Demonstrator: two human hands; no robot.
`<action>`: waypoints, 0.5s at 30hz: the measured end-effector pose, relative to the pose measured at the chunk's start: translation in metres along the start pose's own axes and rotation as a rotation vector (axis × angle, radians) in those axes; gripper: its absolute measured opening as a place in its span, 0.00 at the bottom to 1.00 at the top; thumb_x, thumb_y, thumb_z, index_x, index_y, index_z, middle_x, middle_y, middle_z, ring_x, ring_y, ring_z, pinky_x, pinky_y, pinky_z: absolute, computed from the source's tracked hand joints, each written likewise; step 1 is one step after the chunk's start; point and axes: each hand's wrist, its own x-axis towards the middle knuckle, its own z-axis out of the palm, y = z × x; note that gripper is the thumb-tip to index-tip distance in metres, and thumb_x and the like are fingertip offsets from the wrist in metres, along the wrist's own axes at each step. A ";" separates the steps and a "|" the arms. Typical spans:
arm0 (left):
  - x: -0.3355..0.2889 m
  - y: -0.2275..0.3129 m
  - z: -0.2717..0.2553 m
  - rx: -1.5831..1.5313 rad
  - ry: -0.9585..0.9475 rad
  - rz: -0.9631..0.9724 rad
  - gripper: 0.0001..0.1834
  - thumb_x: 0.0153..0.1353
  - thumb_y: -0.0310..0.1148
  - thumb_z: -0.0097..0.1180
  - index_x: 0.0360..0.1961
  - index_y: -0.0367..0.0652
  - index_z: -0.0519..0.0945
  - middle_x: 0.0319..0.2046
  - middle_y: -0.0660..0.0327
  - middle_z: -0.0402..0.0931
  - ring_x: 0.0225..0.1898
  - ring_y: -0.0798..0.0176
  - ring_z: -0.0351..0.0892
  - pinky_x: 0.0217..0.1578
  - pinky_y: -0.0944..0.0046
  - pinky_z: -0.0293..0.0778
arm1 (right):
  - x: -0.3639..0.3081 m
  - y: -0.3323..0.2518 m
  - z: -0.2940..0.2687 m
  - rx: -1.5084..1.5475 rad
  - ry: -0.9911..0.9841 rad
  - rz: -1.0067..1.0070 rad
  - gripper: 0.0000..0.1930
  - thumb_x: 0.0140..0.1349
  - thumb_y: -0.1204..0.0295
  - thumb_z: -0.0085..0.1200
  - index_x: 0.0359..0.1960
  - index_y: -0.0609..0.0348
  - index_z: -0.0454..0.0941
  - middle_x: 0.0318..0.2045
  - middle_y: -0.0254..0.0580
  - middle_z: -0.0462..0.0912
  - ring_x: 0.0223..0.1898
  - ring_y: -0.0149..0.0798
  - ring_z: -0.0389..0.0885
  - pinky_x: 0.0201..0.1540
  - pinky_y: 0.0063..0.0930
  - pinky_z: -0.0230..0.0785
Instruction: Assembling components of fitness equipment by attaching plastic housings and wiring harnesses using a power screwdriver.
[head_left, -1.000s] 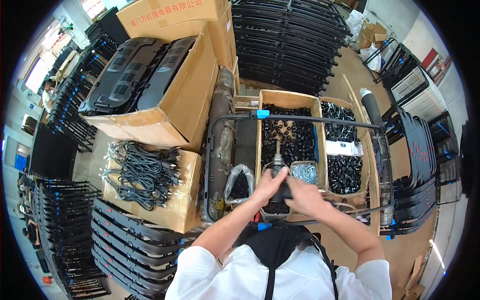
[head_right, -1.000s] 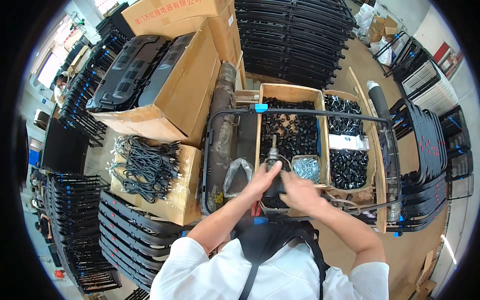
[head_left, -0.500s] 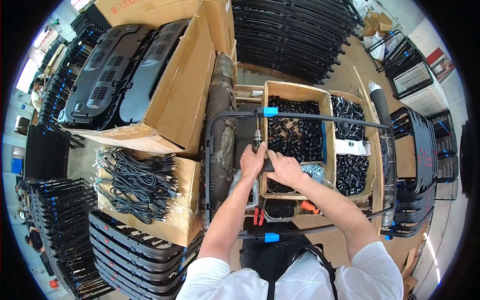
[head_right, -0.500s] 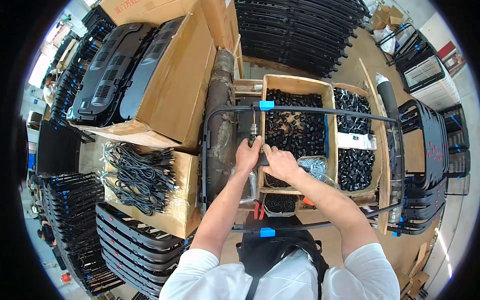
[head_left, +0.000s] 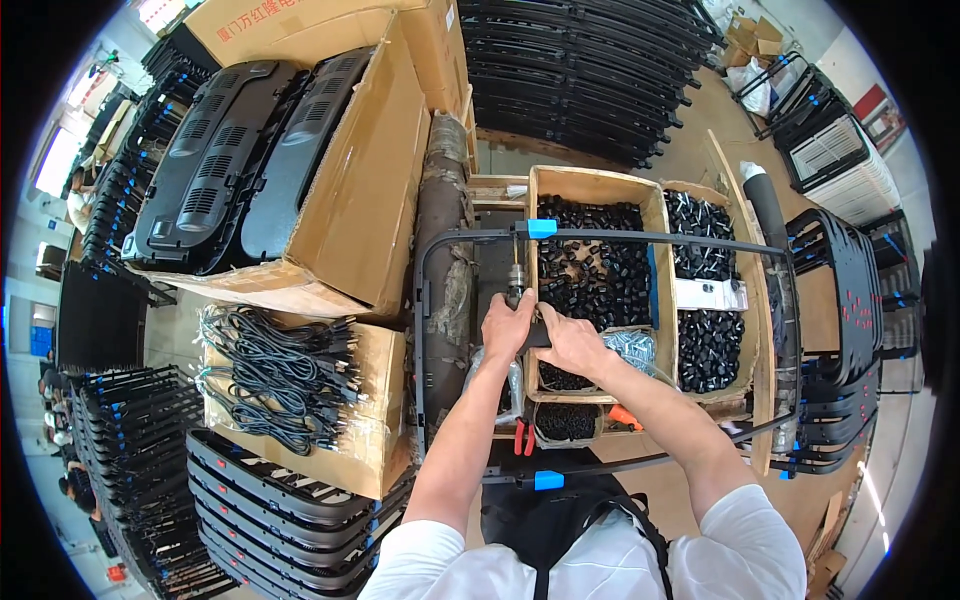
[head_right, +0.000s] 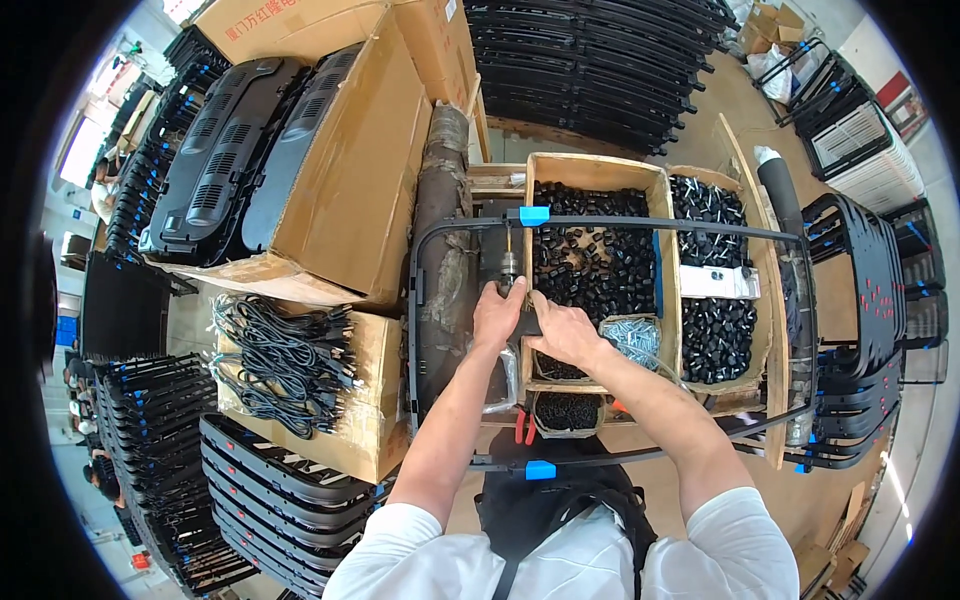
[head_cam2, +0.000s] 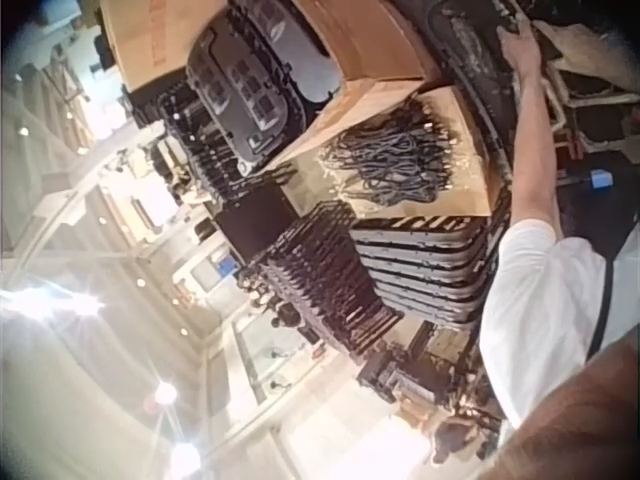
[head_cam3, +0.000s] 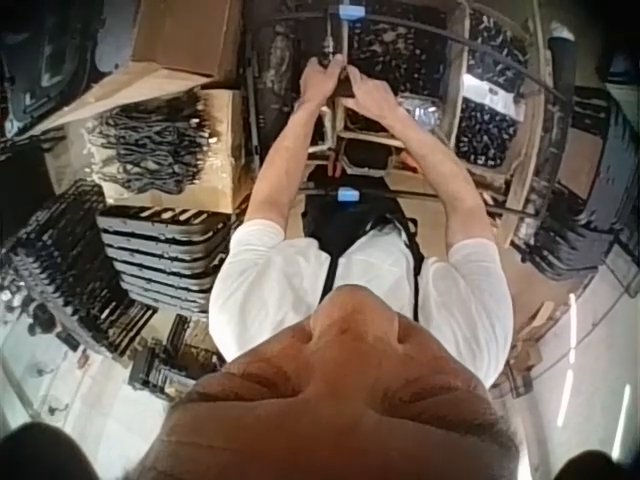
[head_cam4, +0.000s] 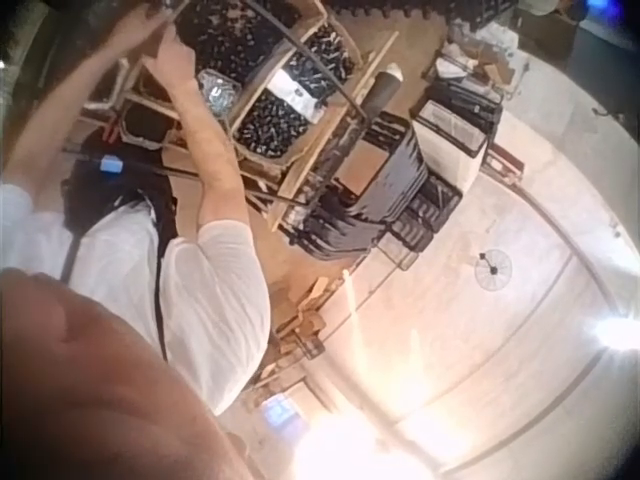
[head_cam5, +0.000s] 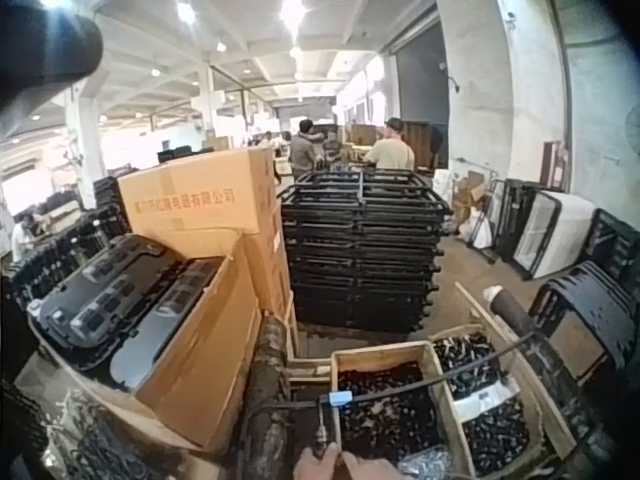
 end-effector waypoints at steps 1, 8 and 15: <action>0.002 0.000 0.000 0.000 0.002 -0.002 0.40 0.65 0.64 0.59 0.54 0.31 0.80 0.50 0.39 0.84 0.55 0.38 0.83 0.57 0.48 0.75 | 0.000 0.002 0.001 0.029 0.011 -0.013 0.37 0.56 0.57 0.71 0.58 0.65 0.64 0.45 0.63 0.85 0.45 0.62 0.87 0.45 0.51 0.82; 0.008 -0.005 0.007 0.034 0.034 -0.022 0.41 0.65 0.65 0.58 0.55 0.32 0.80 0.51 0.39 0.84 0.57 0.39 0.82 0.58 0.48 0.75 | 0.006 0.007 0.001 0.060 0.001 -0.038 0.43 0.55 0.58 0.71 0.66 0.65 0.59 0.47 0.64 0.85 0.47 0.63 0.87 0.47 0.50 0.82; 0.011 -0.005 0.008 -0.018 0.020 -0.014 0.40 0.65 0.65 0.57 0.53 0.31 0.80 0.50 0.38 0.84 0.56 0.37 0.83 0.57 0.47 0.75 | 0.010 0.005 -0.007 0.067 -0.019 -0.021 0.44 0.56 0.58 0.70 0.68 0.64 0.57 0.47 0.64 0.85 0.47 0.64 0.86 0.47 0.52 0.81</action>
